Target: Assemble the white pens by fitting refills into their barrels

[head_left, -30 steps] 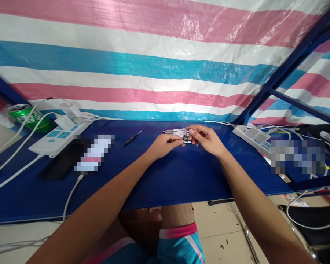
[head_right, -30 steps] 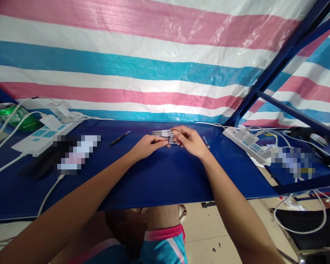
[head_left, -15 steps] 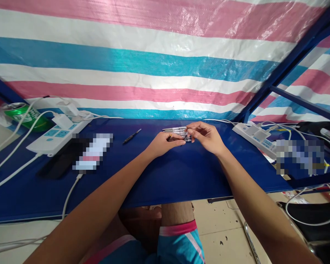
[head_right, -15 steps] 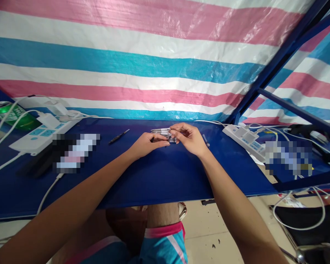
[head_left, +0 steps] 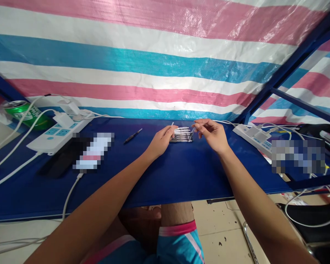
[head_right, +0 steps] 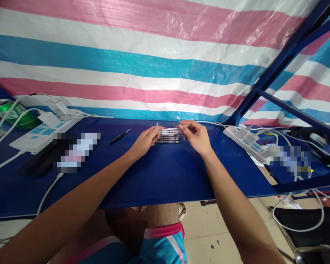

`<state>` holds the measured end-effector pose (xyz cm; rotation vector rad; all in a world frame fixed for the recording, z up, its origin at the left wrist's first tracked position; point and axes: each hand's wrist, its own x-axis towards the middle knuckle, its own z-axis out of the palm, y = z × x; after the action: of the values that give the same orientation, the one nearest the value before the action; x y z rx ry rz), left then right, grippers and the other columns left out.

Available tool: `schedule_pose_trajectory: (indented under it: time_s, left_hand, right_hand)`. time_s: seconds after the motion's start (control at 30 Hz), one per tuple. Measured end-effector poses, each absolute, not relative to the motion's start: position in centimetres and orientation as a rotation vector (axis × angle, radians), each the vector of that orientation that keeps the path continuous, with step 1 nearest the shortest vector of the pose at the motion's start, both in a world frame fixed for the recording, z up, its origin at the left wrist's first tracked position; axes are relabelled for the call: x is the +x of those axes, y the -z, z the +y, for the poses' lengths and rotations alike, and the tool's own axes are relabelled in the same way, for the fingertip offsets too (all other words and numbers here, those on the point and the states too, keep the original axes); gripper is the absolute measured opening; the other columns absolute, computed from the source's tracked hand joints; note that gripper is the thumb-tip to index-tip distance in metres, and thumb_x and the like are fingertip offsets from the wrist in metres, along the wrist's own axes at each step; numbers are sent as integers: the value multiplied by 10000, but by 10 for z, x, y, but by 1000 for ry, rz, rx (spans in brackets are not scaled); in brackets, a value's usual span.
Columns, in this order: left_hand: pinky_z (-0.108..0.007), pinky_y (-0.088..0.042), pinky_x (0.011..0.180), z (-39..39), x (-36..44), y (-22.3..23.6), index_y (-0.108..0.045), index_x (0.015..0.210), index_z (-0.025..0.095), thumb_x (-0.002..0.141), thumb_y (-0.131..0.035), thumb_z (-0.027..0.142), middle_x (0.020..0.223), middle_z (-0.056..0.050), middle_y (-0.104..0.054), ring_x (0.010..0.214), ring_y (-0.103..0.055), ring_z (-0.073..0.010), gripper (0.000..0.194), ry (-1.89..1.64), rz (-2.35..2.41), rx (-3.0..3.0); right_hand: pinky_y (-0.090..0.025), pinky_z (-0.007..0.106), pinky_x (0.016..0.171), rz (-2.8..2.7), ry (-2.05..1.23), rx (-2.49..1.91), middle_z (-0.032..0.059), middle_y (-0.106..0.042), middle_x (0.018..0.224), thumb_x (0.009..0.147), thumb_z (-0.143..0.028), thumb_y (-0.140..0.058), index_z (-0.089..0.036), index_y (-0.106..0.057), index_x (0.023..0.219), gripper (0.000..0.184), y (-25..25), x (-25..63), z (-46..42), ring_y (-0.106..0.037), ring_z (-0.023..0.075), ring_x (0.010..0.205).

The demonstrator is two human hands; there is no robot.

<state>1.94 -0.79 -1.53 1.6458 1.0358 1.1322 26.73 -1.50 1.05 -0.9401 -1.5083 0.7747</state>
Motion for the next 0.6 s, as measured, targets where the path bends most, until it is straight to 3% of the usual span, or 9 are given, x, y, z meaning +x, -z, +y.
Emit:
schedule_pose_trajectory:
  time_s: [0.13,0.37,0.6]
  left_hand:
    - [-269,-470,677,-4,19,21,-721,1350,193,1087,-457,486,989,-64,-725,744,-588,-155,475,-1067,978,1700]
    - [-269,-488,741,-8,18,16,-650,1502,223,1082,-485,430,1019,-47,-761,788,-631,-167,497,-973,954,1885]
    - [-322,-528,961,-10,20,14,-729,1418,213,1062,-539,419,1155,-75,-789,1029,-707,-233,453,-992,982,1904]
  right_hand:
    - [-558,317,551,-1471,-810,-932,73,-773,966,856,-609,-852,-237,-781,1046,423,-13,267,-14,-695,201,785]
    - [-558,336,567,-1506,-805,-950,60,-753,903,857,-630,-844,-242,-779,1022,426,-14,267,-16,-664,200,750]
    - [-538,332,573,-1508,-858,-900,41,-731,847,858,-583,-865,-240,-792,1025,388,-13,266,-15,-626,177,696]
